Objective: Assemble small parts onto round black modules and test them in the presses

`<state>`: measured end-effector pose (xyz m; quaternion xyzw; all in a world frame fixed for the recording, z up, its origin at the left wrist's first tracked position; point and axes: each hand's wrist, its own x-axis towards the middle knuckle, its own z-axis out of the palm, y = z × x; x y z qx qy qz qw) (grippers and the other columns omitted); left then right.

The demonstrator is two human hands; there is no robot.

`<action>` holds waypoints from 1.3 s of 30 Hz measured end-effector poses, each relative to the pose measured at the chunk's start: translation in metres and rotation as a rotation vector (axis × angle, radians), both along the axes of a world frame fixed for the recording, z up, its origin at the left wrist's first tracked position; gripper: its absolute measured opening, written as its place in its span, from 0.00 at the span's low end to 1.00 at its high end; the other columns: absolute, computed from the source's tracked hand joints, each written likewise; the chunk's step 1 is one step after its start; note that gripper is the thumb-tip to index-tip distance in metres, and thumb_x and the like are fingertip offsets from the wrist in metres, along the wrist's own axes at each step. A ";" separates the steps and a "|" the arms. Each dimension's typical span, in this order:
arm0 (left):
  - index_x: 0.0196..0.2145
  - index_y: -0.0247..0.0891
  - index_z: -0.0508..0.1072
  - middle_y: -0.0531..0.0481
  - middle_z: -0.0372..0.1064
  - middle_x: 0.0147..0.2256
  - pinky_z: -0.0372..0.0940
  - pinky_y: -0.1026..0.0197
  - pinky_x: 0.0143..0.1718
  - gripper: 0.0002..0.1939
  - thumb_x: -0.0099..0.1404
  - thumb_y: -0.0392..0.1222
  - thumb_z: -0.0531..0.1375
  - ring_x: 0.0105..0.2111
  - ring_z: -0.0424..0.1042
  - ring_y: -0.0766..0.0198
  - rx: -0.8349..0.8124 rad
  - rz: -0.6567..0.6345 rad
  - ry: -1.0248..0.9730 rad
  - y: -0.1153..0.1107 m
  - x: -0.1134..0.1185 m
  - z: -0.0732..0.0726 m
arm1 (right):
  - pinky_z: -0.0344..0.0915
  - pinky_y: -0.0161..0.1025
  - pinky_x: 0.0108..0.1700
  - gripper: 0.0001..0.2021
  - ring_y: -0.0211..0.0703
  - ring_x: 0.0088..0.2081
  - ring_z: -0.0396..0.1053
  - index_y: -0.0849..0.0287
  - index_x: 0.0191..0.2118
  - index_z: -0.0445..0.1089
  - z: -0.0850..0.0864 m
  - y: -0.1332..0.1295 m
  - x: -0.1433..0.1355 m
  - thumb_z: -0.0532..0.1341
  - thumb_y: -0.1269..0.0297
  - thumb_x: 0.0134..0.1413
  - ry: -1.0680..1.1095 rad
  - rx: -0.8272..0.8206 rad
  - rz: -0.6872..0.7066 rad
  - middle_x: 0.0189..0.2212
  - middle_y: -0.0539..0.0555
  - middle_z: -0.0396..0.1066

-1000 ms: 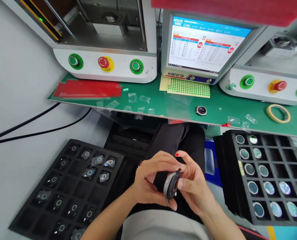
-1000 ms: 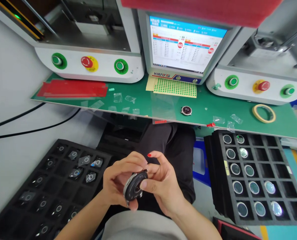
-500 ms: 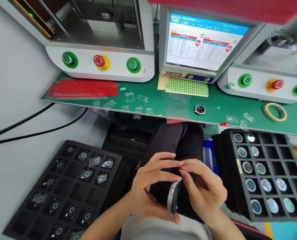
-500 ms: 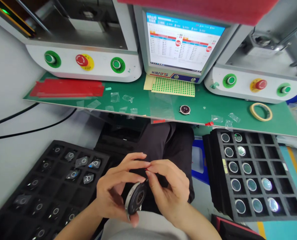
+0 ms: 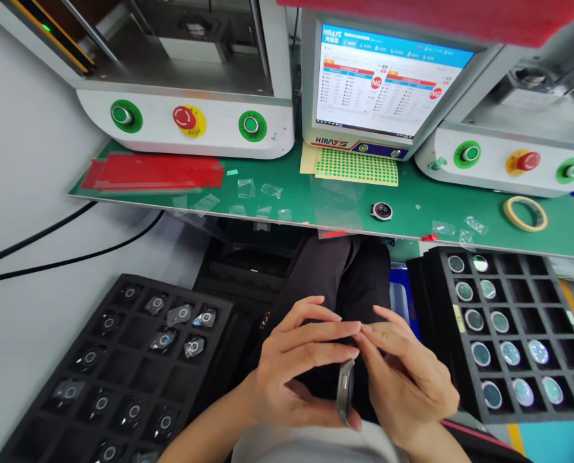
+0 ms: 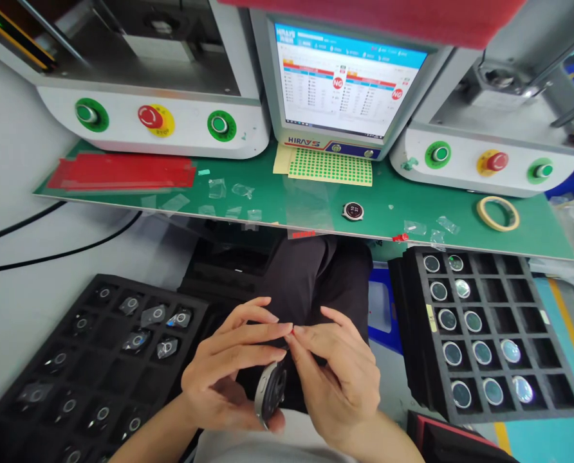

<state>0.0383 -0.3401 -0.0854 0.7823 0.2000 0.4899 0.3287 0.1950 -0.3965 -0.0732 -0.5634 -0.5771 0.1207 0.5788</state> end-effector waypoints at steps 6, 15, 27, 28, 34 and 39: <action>0.47 0.37 0.74 0.43 0.78 0.45 0.65 0.48 0.58 0.27 0.53 0.53 0.71 0.44 0.75 0.55 0.005 0.015 -0.017 -0.001 0.002 -0.001 | 0.76 0.51 0.49 0.14 0.40 0.25 0.75 0.54 0.39 0.75 0.003 0.001 -0.003 0.68 0.80 0.48 0.019 -0.014 -0.031 0.25 0.45 0.77; 0.44 0.33 0.75 0.41 0.78 0.45 0.61 0.49 0.61 0.26 0.53 0.52 0.72 0.47 0.73 0.57 0.011 -0.017 -0.057 0.002 0.002 -0.001 | 0.76 0.44 0.46 0.16 0.39 0.29 0.76 0.61 0.42 0.75 0.008 0.007 0.003 0.68 0.84 0.47 0.002 0.070 0.048 0.29 0.49 0.78; 0.50 0.36 0.74 0.35 0.64 0.61 0.68 0.48 0.58 0.32 0.50 0.49 0.74 0.58 0.68 0.45 -0.288 0.031 -0.118 -0.007 0.002 -0.001 | 0.75 0.42 0.41 0.15 0.40 0.30 0.75 0.57 0.38 0.76 0.016 0.002 0.005 0.65 0.84 0.49 0.023 -0.016 -0.022 0.29 0.48 0.77; 0.52 0.38 0.74 0.37 0.69 0.57 0.71 0.52 0.54 0.32 0.50 0.46 0.75 0.53 0.73 0.49 -0.370 0.026 -0.143 -0.007 0.002 0.000 | 0.74 0.39 0.37 0.13 0.39 0.30 0.75 0.56 0.37 0.76 0.019 0.001 0.007 0.65 0.82 0.51 0.116 -0.097 0.001 0.28 0.48 0.76; 0.52 0.40 0.75 0.45 0.79 0.42 0.75 0.63 0.42 0.33 0.47 0.39 0.76 0.38 0.79 0.60 -0.485 0.007 -0.063 -0.005 -0.002 0.011 | 0.68 0.31 0.31 0.05 0.34 0.26 0.71 0.56 0.30 0.75 0.027 0.003 0.015 0.66 0.71 0.56 0.675 -0.625 0.533 0.24 0.47 0.75; 0.54 0.40 0.74 0.42 0.77 0.46 0.75 0.61 0.44 0.34 0.49 0.42 0.75 0.40 0.79 0.59 -0.418 -0.023 -0.050 -0.006 -0.003 0.011 | 0.65 0.27 0.31 0.04 0.30 0.26 0.70 0.56 0.29 0.76 0.018 0.005 0.015 0.69 0.71 0.51 0.988 -0.721 0.680 0.22 0.47 0.77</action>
